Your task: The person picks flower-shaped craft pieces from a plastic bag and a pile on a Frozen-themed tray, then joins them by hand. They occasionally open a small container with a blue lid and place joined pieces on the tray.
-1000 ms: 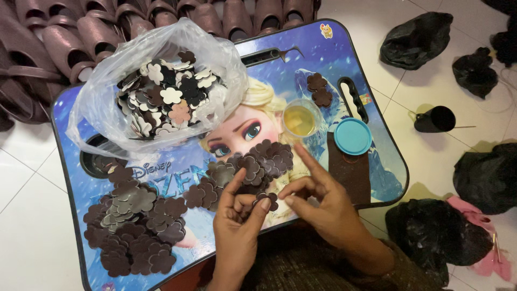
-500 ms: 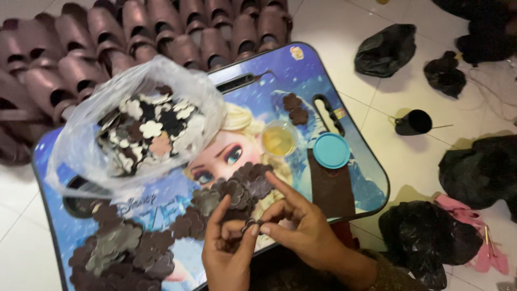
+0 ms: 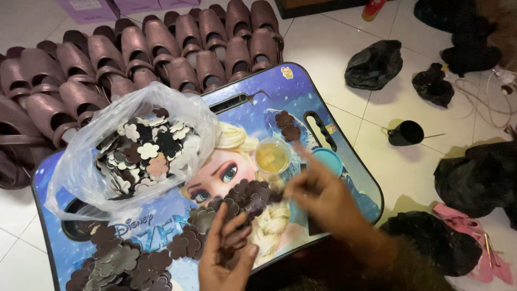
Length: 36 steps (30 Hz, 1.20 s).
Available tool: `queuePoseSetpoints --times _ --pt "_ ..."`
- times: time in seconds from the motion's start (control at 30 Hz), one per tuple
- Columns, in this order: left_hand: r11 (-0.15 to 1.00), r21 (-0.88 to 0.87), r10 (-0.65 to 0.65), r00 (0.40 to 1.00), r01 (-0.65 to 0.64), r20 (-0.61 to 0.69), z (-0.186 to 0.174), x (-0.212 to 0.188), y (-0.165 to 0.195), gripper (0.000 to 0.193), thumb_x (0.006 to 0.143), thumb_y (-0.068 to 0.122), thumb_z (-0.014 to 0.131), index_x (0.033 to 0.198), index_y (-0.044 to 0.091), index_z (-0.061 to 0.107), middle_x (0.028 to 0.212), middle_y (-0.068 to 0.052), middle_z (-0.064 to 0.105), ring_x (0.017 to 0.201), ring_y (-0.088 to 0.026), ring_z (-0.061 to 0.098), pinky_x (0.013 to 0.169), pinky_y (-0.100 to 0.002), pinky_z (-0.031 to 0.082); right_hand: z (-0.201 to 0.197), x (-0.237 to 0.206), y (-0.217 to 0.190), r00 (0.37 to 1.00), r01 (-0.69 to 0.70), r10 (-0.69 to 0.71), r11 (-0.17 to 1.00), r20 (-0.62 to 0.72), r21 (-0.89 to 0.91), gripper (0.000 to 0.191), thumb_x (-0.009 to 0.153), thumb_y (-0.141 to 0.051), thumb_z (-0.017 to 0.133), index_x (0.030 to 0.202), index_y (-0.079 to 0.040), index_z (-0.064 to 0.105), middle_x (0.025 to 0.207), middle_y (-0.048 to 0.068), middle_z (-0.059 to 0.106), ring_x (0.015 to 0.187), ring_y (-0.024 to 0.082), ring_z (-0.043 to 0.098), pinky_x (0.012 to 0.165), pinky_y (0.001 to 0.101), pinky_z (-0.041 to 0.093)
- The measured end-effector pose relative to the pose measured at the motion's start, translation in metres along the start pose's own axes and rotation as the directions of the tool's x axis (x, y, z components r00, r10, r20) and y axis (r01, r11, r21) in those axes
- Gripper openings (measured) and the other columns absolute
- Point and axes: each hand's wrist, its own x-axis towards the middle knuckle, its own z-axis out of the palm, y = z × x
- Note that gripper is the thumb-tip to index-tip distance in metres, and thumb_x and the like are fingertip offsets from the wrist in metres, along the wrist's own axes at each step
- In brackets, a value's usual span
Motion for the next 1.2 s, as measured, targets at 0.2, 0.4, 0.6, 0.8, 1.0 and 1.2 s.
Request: queuePoseSetpoints --times 0.2,0.4,0.6,0.8,1.0,1.2 --pt "0.992 0.118 0.062 0.994 -0.051 -0.092 -0.036 -0.001 -0.022 0.070 0.082 0.000 0.074 0.147 0.006 0.051 0.115 -0.014 0.080 0.103 -0.020 0.076 0.091 -0.036 0.058 -0.048 0.107 0.018 0.987 0.051 -0.045 0.998 -0.153 0.032 0.086 0.088 -0.002 0.076 0.163 -0.001 0.033 0.090 0.002 0.066 0.080 0.007 0.060 0.072 0.0240 0.051" --pt "0.988 0.083 0.139 0.987 -0.132 -0.087 -0.071 -0.004 -0.061 0.063 0.087 0.004 0.071 0.147 0.004 0.051 0.113 -0.016 0.079 0.102 -0.019 0.077 0.092 -0.033 0.057 -0.036 0.139 0.009 0.996 -0.025 -0.003 0.951 -0.088 -0.307 0.087 0.086 -0.010 0.076 0.161 -0.003 0.032 0.099 0.008 0.074 0.078 0.012 0.065 0.072 0.0279 0.053" --pt "0.976 0.159 0.174 0.969 -0.147 -0.177 -0.085 0.001 -0.024 0.059 0.087 0.006 0.072 0.143 0.003 0.055 0.108 -0.015 0.081 0.097 -0.017 0.076 0.087 -0.030 0.057 -0.028 0.090 -0.017 0.941 0.312 -0.331 0.768 0.070 -0.560 0.106 0.075 -0.024 0.088 0.160 -0.003 0.029 0.124 0.018 0.071 0.103 0.031 0.069 0.090 0.0401 0.054" --pt "0.775 0.632 0.212 0.931 0.024 -0.296 -0.080 0.013 0.101 0.048 0.084 0.020 0.074 0.132 0.016 0.068 0.099 -0.005 0.083 0.090 -0.013 0.078 0.075 -0.029 0.057 0.001 0.078 -0.025 0.870 0.493 -0.339 0.615 0.359 -0.615 0.131 0.063 -0.030 0.092 0.161 -0.002 0.011 0.118 0.026 0.064 0.105 0.042 0.063 0.091 0.0468 0.050" --pt "0.313 0.941 0.553 0.831 -0.130 -0.069 -0.086 0.055 0.167 0.030 0.093 0.024 0.071 0.121 0.015 0.074 0.101 -0.011 0.077 0.087 -0.032 0.072 0.075 -0.042 0.055 -0.004 0.051 -0.014 0.951 0.287 -0.103 0.648 0.293 -0.706 0.125 0.066 -0.027 0.090 0.162 -0.007 0.013 0.106 0.020 0.066 0.094 0.039 0.065 0.086 0.0467 0.051" --pt "0.253 0.933 0.597 0.801 -0.255 0.057 -0.096 0.124 0.153 0.020 0.091 0.019 0.071 0.109 0.013 0.077 0.104 -0.010 0.076 0.092 -0.035 0.070 0.077 -0.044 0.054 -0.008 0.000 0.009 0.919 0.384 -0.232 0.717 0.320 -0.582 0.127 0.061 -0.029 0.094 0.162 -0.005 0.020 0.124 0.018 0.065 0.110 0.037 0.062 0.095 0.0445 0.047"
